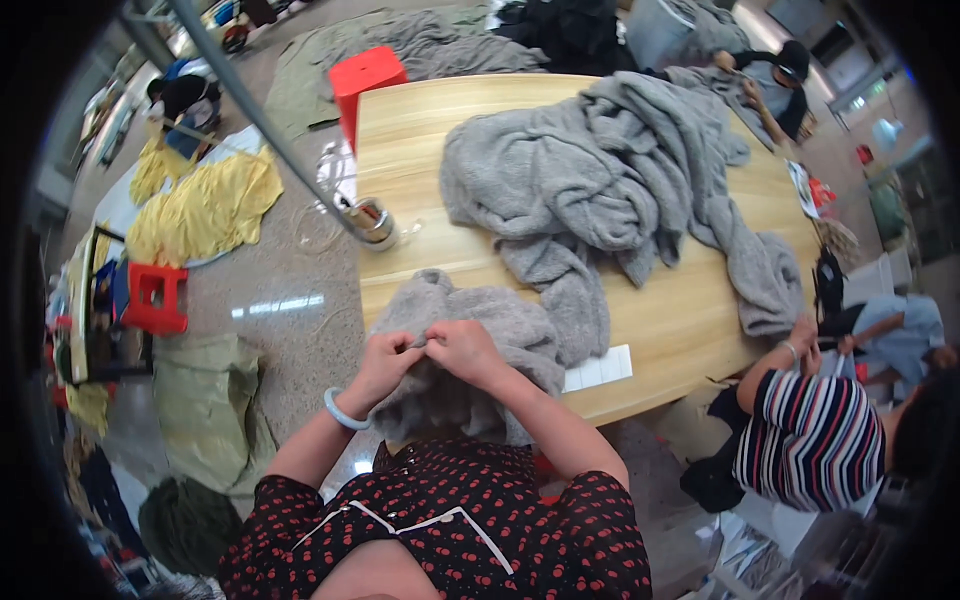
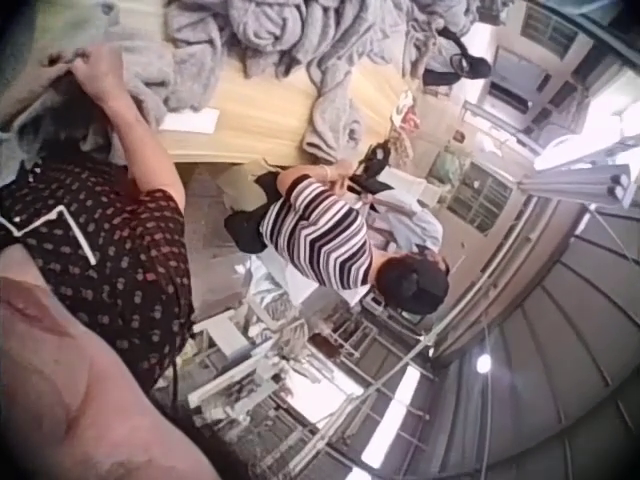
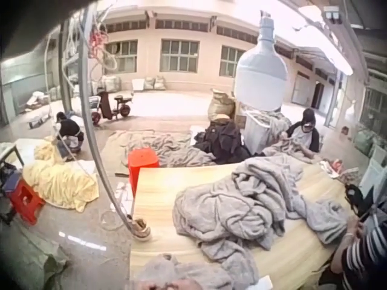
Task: Inspecting knitted garments for quality control on a workbench.
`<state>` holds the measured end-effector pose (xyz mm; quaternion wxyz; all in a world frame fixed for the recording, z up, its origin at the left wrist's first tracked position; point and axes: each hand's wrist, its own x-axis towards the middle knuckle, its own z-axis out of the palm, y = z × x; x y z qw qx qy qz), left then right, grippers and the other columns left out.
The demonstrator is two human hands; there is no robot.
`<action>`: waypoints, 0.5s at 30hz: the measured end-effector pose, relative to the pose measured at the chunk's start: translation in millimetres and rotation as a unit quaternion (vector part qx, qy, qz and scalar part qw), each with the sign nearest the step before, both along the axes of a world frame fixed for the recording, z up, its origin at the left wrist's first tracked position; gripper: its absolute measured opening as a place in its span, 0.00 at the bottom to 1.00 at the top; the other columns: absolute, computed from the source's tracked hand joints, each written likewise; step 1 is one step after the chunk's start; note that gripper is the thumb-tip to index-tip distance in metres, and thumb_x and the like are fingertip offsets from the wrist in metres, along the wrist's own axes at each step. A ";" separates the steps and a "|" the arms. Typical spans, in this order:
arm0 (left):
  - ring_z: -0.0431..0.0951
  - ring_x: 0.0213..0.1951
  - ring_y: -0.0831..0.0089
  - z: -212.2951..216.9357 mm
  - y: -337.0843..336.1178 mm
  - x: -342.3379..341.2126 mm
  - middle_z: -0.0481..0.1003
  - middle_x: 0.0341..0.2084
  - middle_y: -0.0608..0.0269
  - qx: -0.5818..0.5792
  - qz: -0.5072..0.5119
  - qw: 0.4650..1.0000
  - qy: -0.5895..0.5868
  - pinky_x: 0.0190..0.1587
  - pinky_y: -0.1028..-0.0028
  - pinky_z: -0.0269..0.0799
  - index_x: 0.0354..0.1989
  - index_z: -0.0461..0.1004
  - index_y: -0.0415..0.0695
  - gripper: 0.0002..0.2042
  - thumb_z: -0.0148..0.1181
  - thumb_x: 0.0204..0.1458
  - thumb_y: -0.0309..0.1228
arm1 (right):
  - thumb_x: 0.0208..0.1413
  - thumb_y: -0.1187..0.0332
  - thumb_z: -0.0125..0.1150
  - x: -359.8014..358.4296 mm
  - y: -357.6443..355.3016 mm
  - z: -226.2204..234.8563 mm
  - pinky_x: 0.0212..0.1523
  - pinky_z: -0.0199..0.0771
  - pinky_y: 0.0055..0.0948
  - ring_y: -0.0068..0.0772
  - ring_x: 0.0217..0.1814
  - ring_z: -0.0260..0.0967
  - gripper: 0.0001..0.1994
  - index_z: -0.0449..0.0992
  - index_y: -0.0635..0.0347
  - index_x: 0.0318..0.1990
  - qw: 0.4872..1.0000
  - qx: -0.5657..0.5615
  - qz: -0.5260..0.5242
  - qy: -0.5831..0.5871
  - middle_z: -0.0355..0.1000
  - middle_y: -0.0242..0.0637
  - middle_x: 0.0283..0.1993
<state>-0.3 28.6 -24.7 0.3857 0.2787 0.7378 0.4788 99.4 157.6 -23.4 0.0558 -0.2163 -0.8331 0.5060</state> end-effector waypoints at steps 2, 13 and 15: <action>0.64 0.18 0.81 -4.6 -0.7 3.2 0.68 0.13 0.64 -0.014 0.013 0.997 0.071 0.21 0.76 0.60 0.23 0.71 0.36 0.06 0.57 0.41 0.27 | 0.39 0.65 0.52 -4.8 -0.4 -7.4 0.31 0.69 0.36 0.45 0.28 0.69 0.10 0.75 0.59 0.28 1.000 0.009 0.000 0.016 0.71 0.45 0.25; 0.68 0.20 0.62 -7.0 3.9 11.3 0.68 0.18 0.55 0.061 -0.017 0.942 0.329 0.25 0.70 0.63 0.29 0.70 0.37 0.05 0.54 0.43 0.22 | 0.35 0.65 0.52 -4.6 -4.8 -15.9 0.27 0.67 0.37 0.47 0.26 0.68 0.10 0.74 0.59 0.25 0.996 0.014 -0.057 0.063 0.70 0.45 0.23; 0.67 0.23 0.58 -3.7 6.8 11.5 0.66 0.21 0.54 0.083 -0.026 0.929 0.359 0.26 0.68 0.63 0.28 0.68 0.37 0.04 0.54 0.42 0.22 | 0.34 0.64 0.51 -5.6 -4.8 -13.8 0.33 0.68 0.39 0.48 0.30 0.69 0.11 0.76 0.58 0.25 0.998 0.013 -0.061 0.025 0.71 0.46 0.26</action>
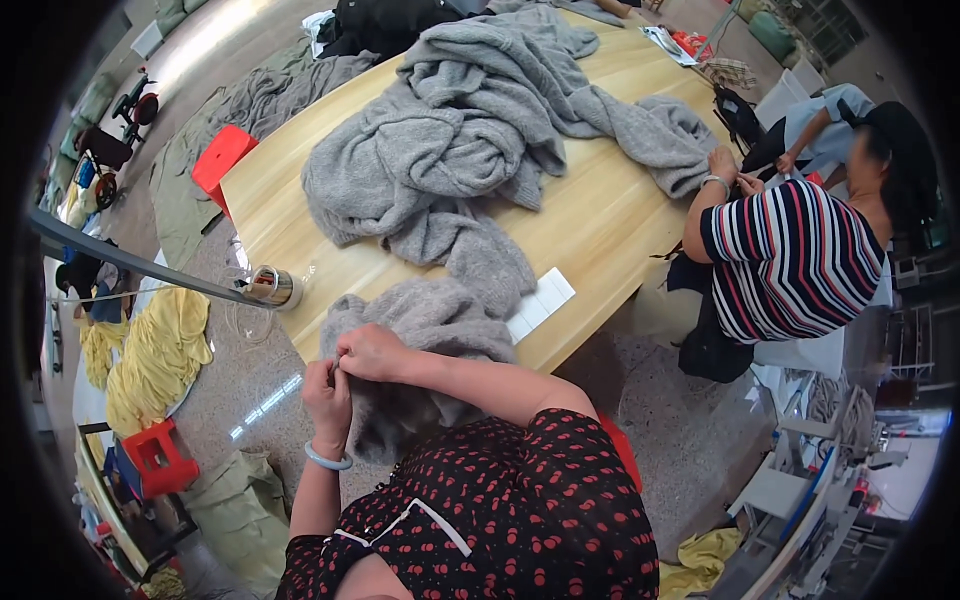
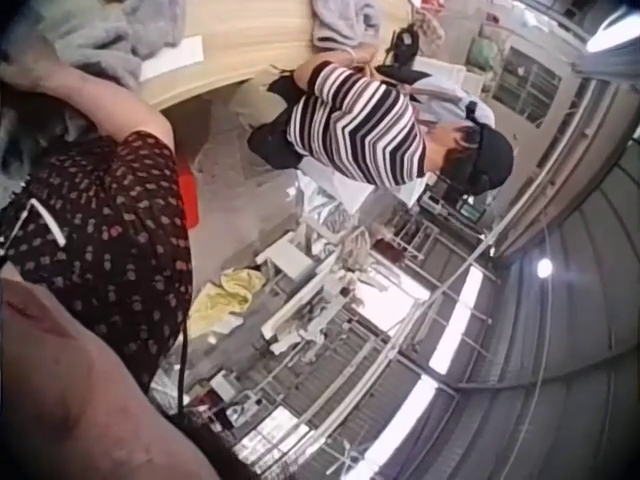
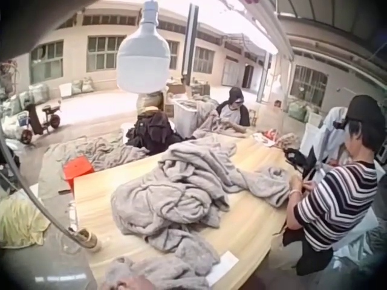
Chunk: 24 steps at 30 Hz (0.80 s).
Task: Inspecting knitted garments for quality control on a workbench.
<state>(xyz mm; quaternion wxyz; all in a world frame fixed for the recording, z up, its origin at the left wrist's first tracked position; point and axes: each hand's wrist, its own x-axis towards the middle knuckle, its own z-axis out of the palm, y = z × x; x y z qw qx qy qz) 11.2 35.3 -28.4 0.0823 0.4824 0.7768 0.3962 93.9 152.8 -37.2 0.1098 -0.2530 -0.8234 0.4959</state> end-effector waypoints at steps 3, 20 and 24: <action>0.66 0.25 0.57 0.9 1.5 -0.2 0.64 0.22 0.52 0.020 0.002 1.000 -0.005 0.27 0.67 0.62 0.27 0.66 0.37 0.04 0.53 0.41 0.20 | 0.35 0.64 0.50 -2.1 -2.1 3.2 0.32 0.68 0.40 0.48 0.30 0.69 0.11 0.75 0.58 0.25 1.000 0.000 -0.014 0.016 0.71 0.46 0.26; 0.69 0.29 0.50 -24.6 -19.2 -10.8 0.68 0.26 0.47 0.011 0.031 0.997 -0.065 0.31 0.62 0.65 0.32 0.66 0.38 0.05 0.48 0.45 0.21 | 0.43 0.68 0.53 16.3 8.4 13.2 0.35 0.67 0.39 0.47 0.35 0.68 0.12 0.69 0.58 0.38 0.991 -0.002 0.116 -0.067 0.70 0.47 0.31; 0.70 0.30 0.50 -29.7 -42.8 -23.8 0.69 0.27 0.47 0.009 0.061 0.998 -0.002 0.33 0.62 0.66 0.33 0.66 0.37 0.07 0.48 0.44 0.20 | 0.42 0.73 0.54 31.8 23.1 14.4 0.38 0.67 0.36 0.45 0.38 0.68 0.14 0.68 0.59 0.41 0.991 0.056 0.101 -0.065 0.70 0.46 0.36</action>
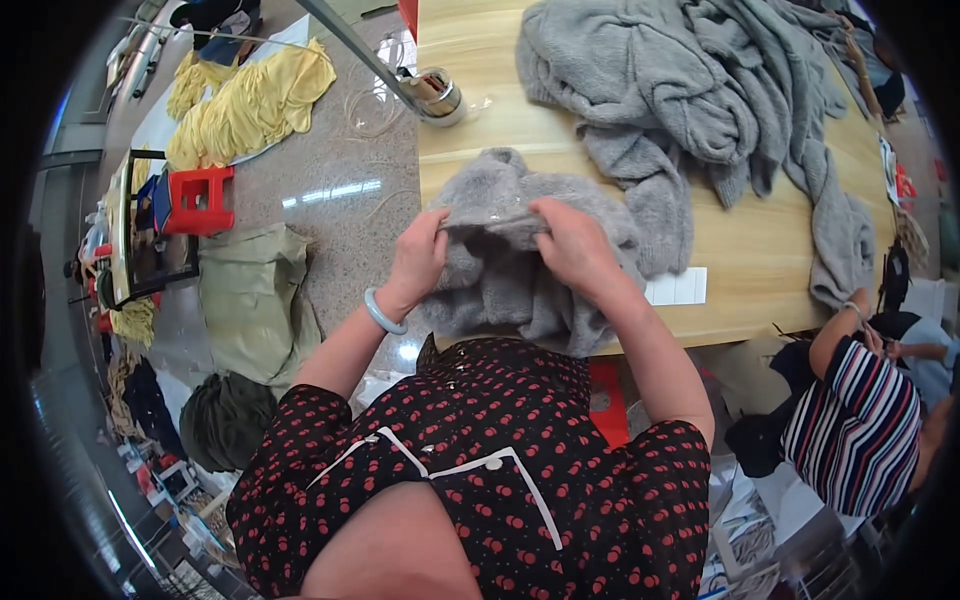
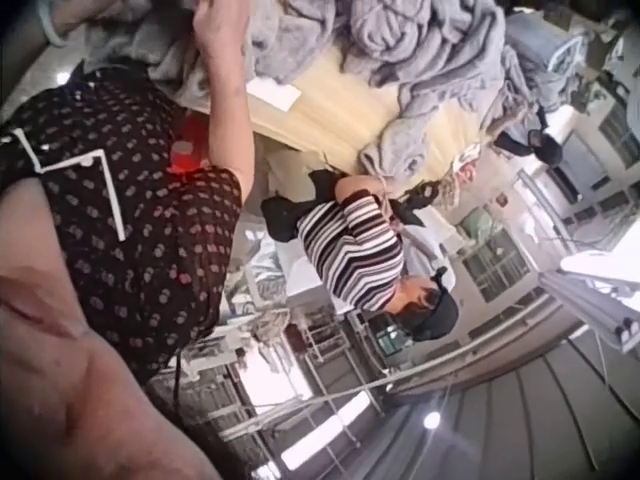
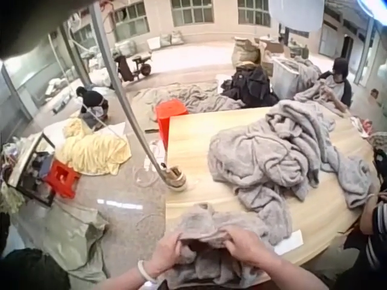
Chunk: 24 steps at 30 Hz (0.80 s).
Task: Inspecting knitted garments for quality control on a workbench.
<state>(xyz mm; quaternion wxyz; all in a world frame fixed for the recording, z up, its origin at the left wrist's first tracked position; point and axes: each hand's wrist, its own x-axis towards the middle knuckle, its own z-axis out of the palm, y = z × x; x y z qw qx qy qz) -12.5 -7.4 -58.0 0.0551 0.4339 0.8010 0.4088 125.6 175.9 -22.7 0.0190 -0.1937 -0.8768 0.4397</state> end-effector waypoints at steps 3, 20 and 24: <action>0.70 0.31 0.51 -2.6 -17.4 -5.8 0.69 0.28 0.47 -0.101 -0.007 0.995 -0.006 0.35 0.62 0.67 0.33 0.67 0.37 0.07 0.48 0.43 0.20 | 0.42 0.73 0.54 5.0 3.5 -8.2 0.38 0.67 0.37 0.48 0.37 0.67 0.12 0.70 0.59 0.38 0.994 0.103 -0.031 0.032 0.69 0.46 0.35; 0.67 0.26 0.87 87.6 9.9 -6.6 0.70 0.25 0.73 0.064 -0.111 0.684 -0.718 0.29 0.86 0.62 0.32 0.70 0.42 0.04 0.55 0.46 0.23 | 0.42 0.83 0.50 -1.3 10.4 65.6 0.37 0.64 0.20 0.24 0.35 0.66 0.11 0.71 0.65 0.36 0.976 -0.034 -0.074 0.202 0.70 0.34 0.33; 0.68 0.27 0.87 96.7 29.0 -5.6 0.71 0.25 0.72 0.103 -0.083 0.719 -0.682 0.30 0.85 0.64 0.32 0.70 0.42 0.05 0.55 0.46 0.24 | 0.41 0.84 0.50 -9.3 -10.3 82.9 0.33 0.63 0.19 0.25 0.32 0.64 0.11 0.71 0.65 0.34 0.972 -0.063 0.027 0.226 0.68 0.34 0.30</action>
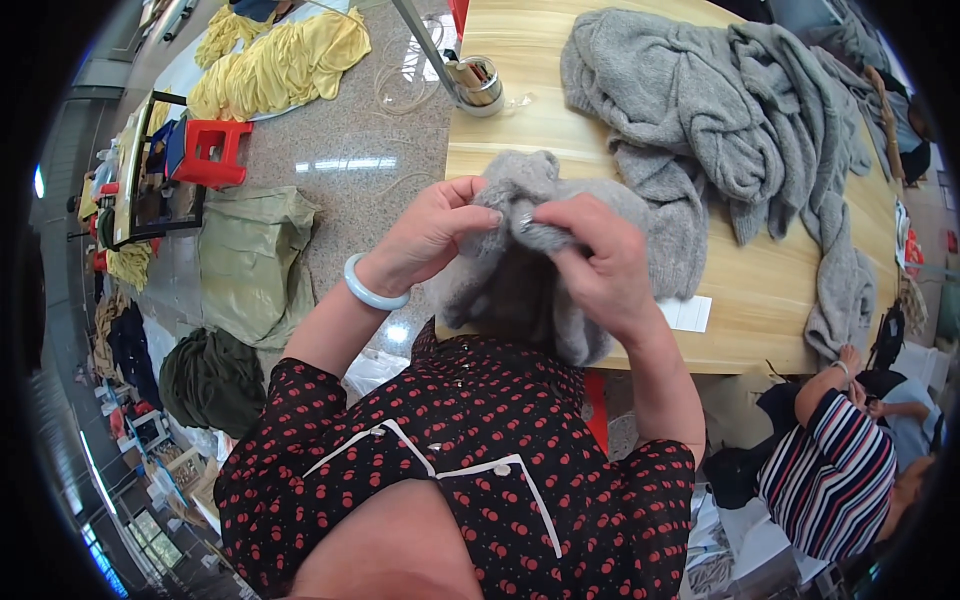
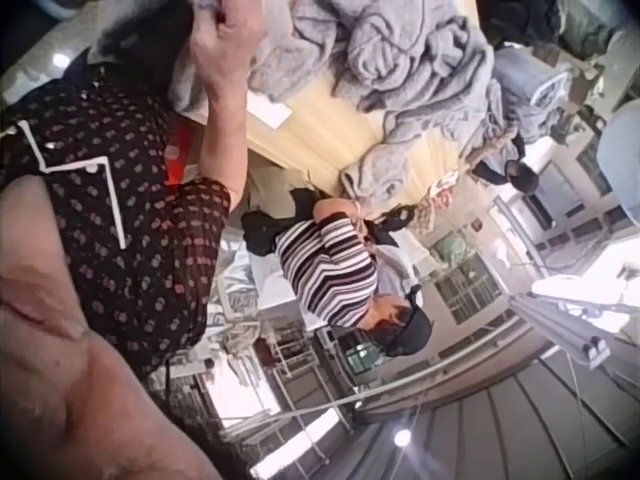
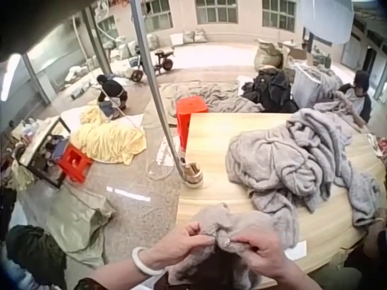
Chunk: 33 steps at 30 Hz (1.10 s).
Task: Inspecting knitted garments for quality control on a workbench.
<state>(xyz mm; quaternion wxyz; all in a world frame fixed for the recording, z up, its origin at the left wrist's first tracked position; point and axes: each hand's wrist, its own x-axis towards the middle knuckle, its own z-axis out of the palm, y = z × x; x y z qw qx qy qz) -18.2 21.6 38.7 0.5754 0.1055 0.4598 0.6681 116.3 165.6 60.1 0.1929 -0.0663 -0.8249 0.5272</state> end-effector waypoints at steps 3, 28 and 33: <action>0.68 0.28 0.87 -1.3 2.2 2.4 0.71 0.25 0.72 0.011 0.019 1.000 -0.010 0.31 0.85 0.64 0.33 0.70 0.42 0.05 0.55 0.47 0.25 | 0.40 0.85 0.49 -8.6 -9.9 -6.2 0.32 0.63 0.19 0.24 0.31 0.65 0.11 0.71 0.65 0.33 0.999 -0.015 0.013 -0.028 0.68 0.35 0.29; 0.71 0.30 0.76 -17.3 -9.4 -7.0 0.72 0.27 0.65 -0.003 0.054 0.876 0.478 0.31 0.80 0.67 0.32 0.71 0.39 0.06 0.57 0.44 0.21 | 0.36 0.82 0.50 -33.9 -20.4 -54.3 0.31 0.66 0.23 0.29 0.28 0.66 0.12 0.71 0.64 0.33 0.998 -0.045 -0.043 -0.018 0.70 0.39 0.31; 0.72 0.31 0.60 -22.7 -13.1 -3.4 0.71 0.28 0.55 0.066 0.067 0.705 0.703 0.33 0.72 0.69 0.33 0.70 0.38 0.10 0.58 0.39 0.20 | 0.36 0.82 0.51 -37.0 -26.0 -55.9 0.31 0.67 0.23 0.32 0.29 0.67 0.13 0.71 0.64 0.34 0.998 -0.006 -0.034 -0.047 0.69 0.41 0.30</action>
